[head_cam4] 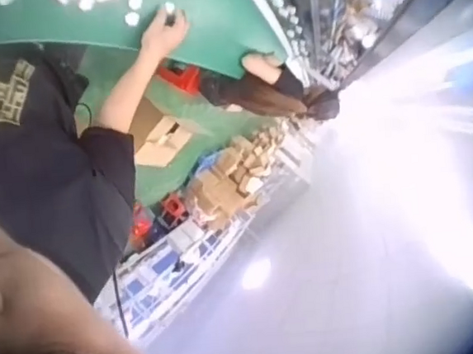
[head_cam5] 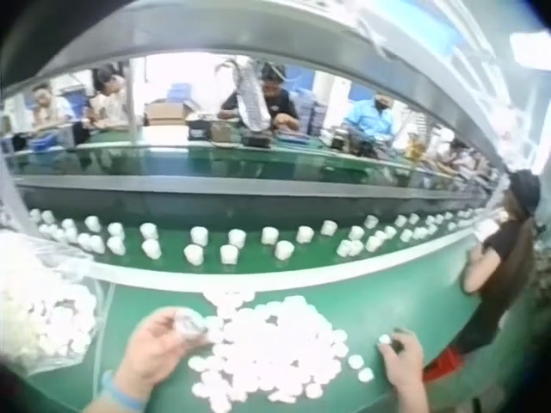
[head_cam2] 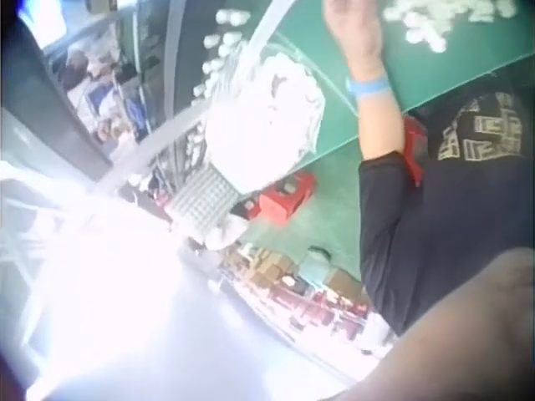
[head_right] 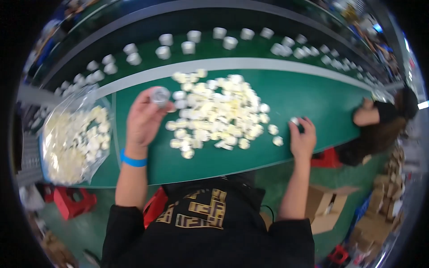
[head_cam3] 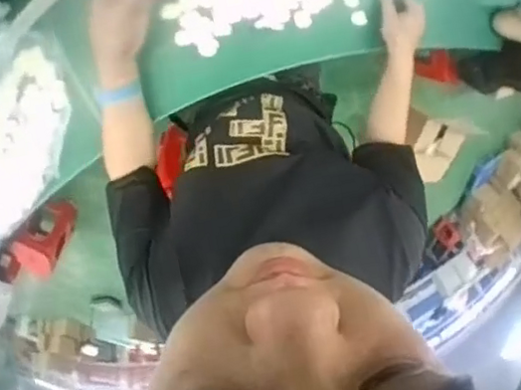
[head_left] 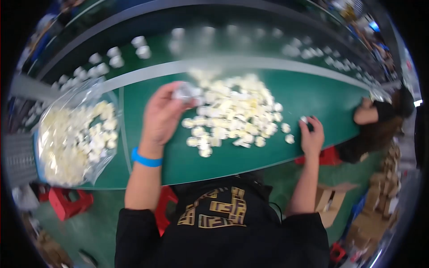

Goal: The person assembles small white foam-like components into plastic containers by hand, placing them into the containers on a production line.

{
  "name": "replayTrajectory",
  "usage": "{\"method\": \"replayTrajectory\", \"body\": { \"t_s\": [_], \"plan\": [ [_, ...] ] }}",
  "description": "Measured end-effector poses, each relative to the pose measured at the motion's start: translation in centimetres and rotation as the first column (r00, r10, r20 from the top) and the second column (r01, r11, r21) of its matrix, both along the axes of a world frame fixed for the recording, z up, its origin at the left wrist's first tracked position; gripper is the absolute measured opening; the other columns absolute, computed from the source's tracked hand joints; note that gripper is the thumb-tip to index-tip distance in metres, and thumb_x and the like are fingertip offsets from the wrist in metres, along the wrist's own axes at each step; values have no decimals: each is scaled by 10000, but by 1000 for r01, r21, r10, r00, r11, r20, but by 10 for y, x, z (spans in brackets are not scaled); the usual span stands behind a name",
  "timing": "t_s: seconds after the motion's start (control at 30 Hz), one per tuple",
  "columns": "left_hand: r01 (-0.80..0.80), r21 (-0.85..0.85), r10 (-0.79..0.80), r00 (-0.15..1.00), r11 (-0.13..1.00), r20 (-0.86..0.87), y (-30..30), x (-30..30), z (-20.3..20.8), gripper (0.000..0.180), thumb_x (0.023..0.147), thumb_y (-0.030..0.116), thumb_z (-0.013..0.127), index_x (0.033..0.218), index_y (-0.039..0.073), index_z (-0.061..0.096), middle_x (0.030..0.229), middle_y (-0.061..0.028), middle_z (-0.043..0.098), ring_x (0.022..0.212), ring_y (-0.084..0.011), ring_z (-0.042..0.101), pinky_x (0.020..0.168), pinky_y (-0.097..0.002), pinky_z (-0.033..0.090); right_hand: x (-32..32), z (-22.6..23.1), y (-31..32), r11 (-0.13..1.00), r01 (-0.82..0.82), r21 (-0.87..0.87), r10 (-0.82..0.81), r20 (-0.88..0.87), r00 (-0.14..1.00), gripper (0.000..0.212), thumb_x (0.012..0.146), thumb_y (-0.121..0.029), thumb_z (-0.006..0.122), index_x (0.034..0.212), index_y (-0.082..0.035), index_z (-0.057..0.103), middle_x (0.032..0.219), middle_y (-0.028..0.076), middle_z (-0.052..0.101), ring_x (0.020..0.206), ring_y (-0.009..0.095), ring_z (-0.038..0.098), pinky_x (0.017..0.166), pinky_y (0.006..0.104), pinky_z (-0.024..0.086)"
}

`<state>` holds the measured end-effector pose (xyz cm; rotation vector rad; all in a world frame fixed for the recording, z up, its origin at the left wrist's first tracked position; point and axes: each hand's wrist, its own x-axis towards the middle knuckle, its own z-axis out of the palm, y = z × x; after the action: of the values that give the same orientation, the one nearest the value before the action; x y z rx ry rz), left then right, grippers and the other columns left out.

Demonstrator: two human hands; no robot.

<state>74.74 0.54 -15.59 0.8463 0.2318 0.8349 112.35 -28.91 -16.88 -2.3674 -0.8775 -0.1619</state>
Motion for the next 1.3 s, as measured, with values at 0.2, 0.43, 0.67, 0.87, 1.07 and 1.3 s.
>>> {"method": "replayTrajectory", "body": {
  "t_s": [0.2, 0.43, 0.67, 0.87, 1.07, 1.3],
  "plan": [
    [155, 9, -155, 988, 988, 11, -18, 10, 21, 388, 986, 53, 666, 1359, -23, 591, 1337, -154, 663, 1228, -252, 645, 1080, -418, 518, -57, 54, 30, 918, -140, 371, 273, -333, 903, 339, 896, -80, 789, 1201, 33, 696, 1204, 113, 708, 1150, 208, 646, 1047, 355, 485],
    [348, 37, -347, 937, 937, -34, -24, 11, 11, 441, 960, 68, 709, 1374, -30, 592, 1316, -133, 677, 1200, -202, 651, 1056, -344, 515, -189, 105, 129, 582, -688, 434, 807, -199, 557, 420, 809, -43, 834, 1211, -33, 711, 1159, 131, 736, 1065, 267, 700, 941, 347, 537],
    [390, 40, -386, 919, 920, -75, -20, 10, 9, 479, 947, 33, 707, 1401, -45, 574, 1276, -130, 689, 1162, -191, 670, 1012, -325, 543, -197, 110, 142, 551, -744, 378, 826, -118, 552, 421, 804, -60, 844, 1208, -64, 727, 1154, 122, 738, 1060, 291, 704, 915, 361, 556],
    [355, -2, -354, 934, 935, -50, -24, 8, 19, 474, 942, -12, 691, 1401, -46, 577, 1311, -143, 675, 1196, -200, 662, 1045, -344, 540, -198, 107, 139, 586, -757, 290, 798, -47, 600, 424, 794, -48, 847, 1203, -68, 740, 1174, 112, 732, 1038, 274, 707, 881, 346, 564],
    [368, 31, -364, 927, 929, -96, -30, 6, 22, 491, 947, -24, 680, 1424, -43, 566, 1283, -149, 688, 1163, -210, 678, 1008, -343, 554, -197, 115, 132, 590, -749, 302, 801, -98, 591, 392, 804, -26, 830, 1186, -53, 748, 1164, 120, 721, 1014, 267, 706, 858, 338, 562],
    [442, 19, -436, 890, 897, -135, -32, 8, 21, 509, 947, -14, 693, 1437, -46, 560, 1297, -163, 686, 1159, -225, 683, 997, -356, 559, -195, 107, 131, 655, -621, 431, 750, -271, 603, 195, 845, 5, 760, 1036, -33, 757, 1182, 129, 709, 1031, 244, 698, 870, 329, 543]
  ]
}}
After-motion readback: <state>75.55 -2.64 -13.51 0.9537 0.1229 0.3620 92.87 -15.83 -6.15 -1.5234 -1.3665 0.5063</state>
